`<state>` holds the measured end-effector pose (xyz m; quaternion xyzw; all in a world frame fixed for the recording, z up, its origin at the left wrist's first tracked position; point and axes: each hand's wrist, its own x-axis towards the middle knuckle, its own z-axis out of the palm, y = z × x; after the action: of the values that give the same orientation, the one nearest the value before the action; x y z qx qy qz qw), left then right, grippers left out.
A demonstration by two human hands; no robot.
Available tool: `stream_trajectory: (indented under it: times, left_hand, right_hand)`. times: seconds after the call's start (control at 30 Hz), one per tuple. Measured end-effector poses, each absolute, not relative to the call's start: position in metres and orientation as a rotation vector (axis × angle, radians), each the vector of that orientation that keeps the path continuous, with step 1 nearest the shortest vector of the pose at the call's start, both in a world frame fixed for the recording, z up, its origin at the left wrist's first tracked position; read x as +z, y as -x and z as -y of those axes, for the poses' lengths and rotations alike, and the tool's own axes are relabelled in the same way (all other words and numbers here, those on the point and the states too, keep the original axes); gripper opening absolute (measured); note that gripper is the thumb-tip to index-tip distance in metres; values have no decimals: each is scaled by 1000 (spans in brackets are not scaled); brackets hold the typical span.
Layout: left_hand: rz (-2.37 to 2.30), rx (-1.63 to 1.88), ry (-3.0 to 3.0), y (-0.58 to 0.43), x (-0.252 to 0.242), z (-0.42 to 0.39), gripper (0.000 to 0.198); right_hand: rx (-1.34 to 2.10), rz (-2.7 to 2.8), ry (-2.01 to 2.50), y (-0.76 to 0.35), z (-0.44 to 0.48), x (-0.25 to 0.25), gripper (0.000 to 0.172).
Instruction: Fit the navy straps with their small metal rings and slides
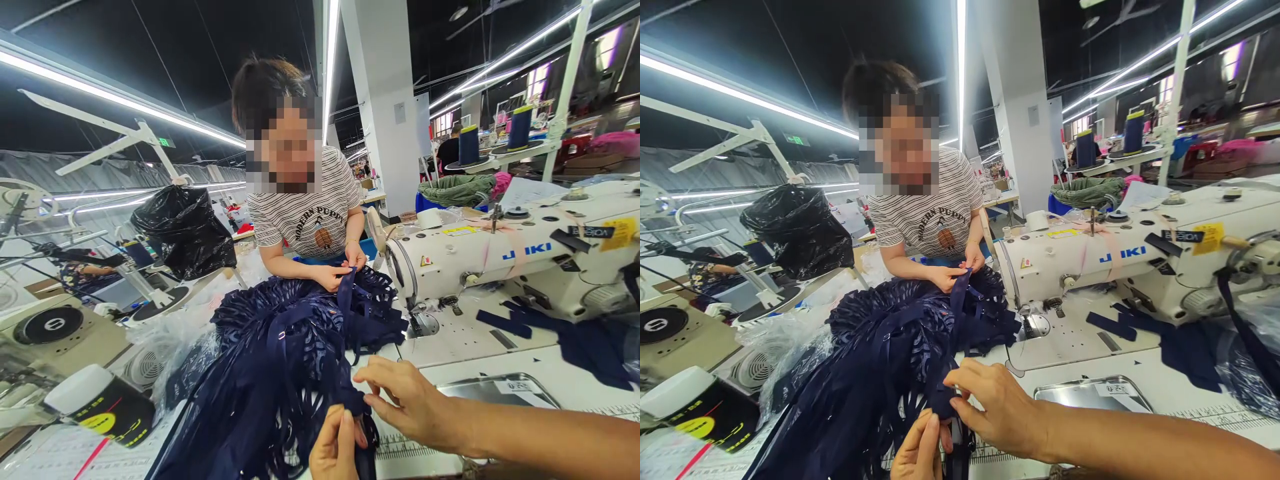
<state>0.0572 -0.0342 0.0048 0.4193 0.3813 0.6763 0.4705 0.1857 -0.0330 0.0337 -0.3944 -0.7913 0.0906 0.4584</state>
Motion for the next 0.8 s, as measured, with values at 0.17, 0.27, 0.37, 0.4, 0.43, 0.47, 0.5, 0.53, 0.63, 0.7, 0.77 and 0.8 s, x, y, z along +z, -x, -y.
stream_trajectory:
  times: [0.17, 0.27, 0.37, 0.4, 0.43, 0.47, 0.5, 0.53, 0.63, 0.7, 0.77, 0.8]
  left_hand:
    - [-988, 1682, -1061, -61, -1, 35, 33]
    - [-1054, 1689, -1063, -61, -3, 36, 32]
    - [-1108, 1680, -1039, -56, -1, 34, 36]
    - [-1113, 1665, -1021, -54, 1, 33, 37]
    - [-1107, 1644, -998, -52, 2, 32, 38]
    - [-1089, 1623, -971, -51, 3, 31, 38]
    - [-1061, 1603, -944, -50, 4, 31, 37]
    - [-1031, 1585, -916, -50, 5, 30, 37]
    - [-960, 1518, -826, -53, 4, 30, 37]
    - [-901, 1472, -772, -56, -1, 31, 39]
    - [-825, 1444, -731, -59, -9, 33, 40]
    - [-799, 1436, -719, -60, -14, 34, 40]
  right_hand:
    - [-462, 2228, 865, -187, 32, 37, 26]
    - [-432, 2242, 796, -184, 30, 37, 25]
    - [389, 1919, 909, -184, 31, 44, 15]
    - [704, 1766, 953, -185, 32, 47, 11]
    - [970, 1632, 985, -186, 33, 51, 8]
    - [1164, 1529, 996, -187, 33, 55, 8]
    - [1284, 1458, 990, -187, 34, 58, 11]
    - [1339, 1421, 961, -187, 34, 60, 15]
    - [1347, 1430, 807, -180, 35, 60, 23]
    - [1437, 1458, 769, -173, 38, 57, 26]
    - [1557, 1473, 787, -166, 42, 53, 29]
    - [1586, 1478, 789, -163, 43, 51, 31]
